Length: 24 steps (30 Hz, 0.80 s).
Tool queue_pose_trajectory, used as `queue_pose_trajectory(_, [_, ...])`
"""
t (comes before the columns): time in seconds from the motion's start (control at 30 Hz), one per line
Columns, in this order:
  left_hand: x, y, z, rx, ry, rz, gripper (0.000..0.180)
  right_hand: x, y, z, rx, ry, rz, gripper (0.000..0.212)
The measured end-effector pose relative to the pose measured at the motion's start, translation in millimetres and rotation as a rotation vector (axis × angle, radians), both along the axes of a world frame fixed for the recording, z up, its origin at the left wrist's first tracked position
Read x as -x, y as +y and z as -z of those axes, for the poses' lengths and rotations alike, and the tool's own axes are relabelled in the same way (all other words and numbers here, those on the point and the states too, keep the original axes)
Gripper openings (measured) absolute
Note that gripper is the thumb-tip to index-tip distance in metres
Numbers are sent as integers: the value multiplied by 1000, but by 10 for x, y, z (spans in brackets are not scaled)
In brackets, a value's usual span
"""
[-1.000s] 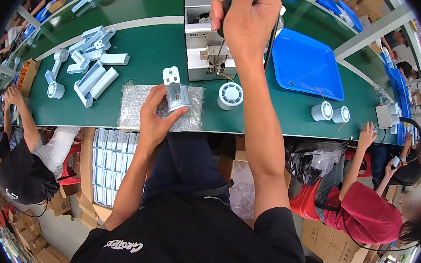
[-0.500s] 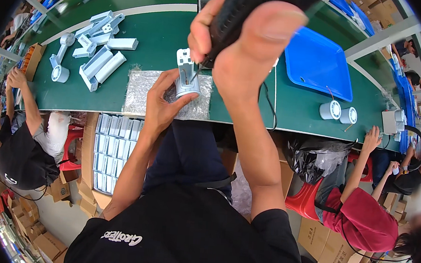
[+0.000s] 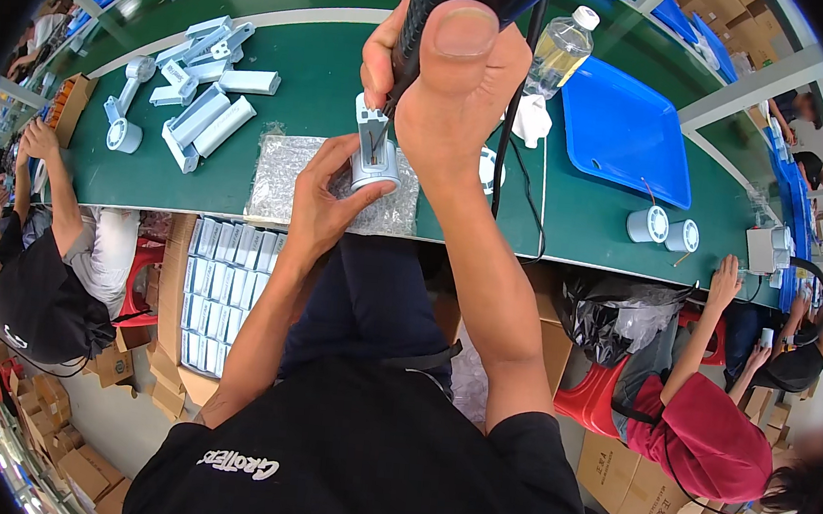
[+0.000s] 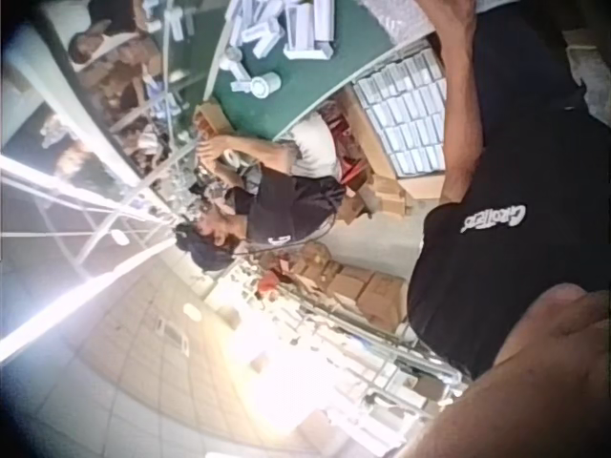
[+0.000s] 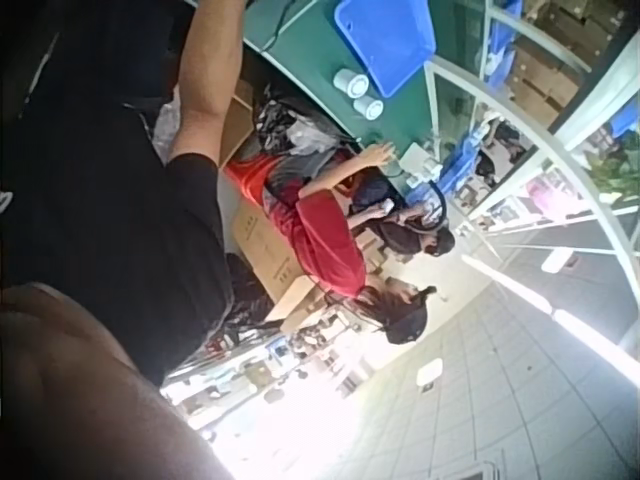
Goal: Assembling components of small portable fans on a factory production line.
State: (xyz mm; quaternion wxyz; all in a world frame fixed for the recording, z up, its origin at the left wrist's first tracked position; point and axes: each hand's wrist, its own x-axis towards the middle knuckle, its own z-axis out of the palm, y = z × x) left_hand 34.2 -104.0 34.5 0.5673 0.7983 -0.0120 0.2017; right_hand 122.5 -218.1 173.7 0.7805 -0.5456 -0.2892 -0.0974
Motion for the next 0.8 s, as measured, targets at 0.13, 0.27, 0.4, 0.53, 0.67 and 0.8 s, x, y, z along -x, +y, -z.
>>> queue_pose_trajectory(0.13, [3,-9,10,32,17,6,61,-69,36,82,-313,-147,-219,57])
queue_pose_trajectory(0.27, [7,1,22,1,-6,-5,61,-28,77,71,-319,-125,-216,56])
queue_pose_trajectory(0.4, [2,-11,40,-57,-54,-22,62,-15,76,87,-235,-150,-212,54])
queue_pose_trajectory(0.53, [5,-31,16,-90,-63,-39,62,85,79,22,37,-99,-32,87])
queue_pose_trajectory(0.67, [-3,-38,15,-76,-85,-9,62,94,79,35,-44,-87,-5,81])
queue_pose_trajectory(0.8, [57,-79,71,-87,-75,-58,61,50,-47,38,24,-37,-120,87])
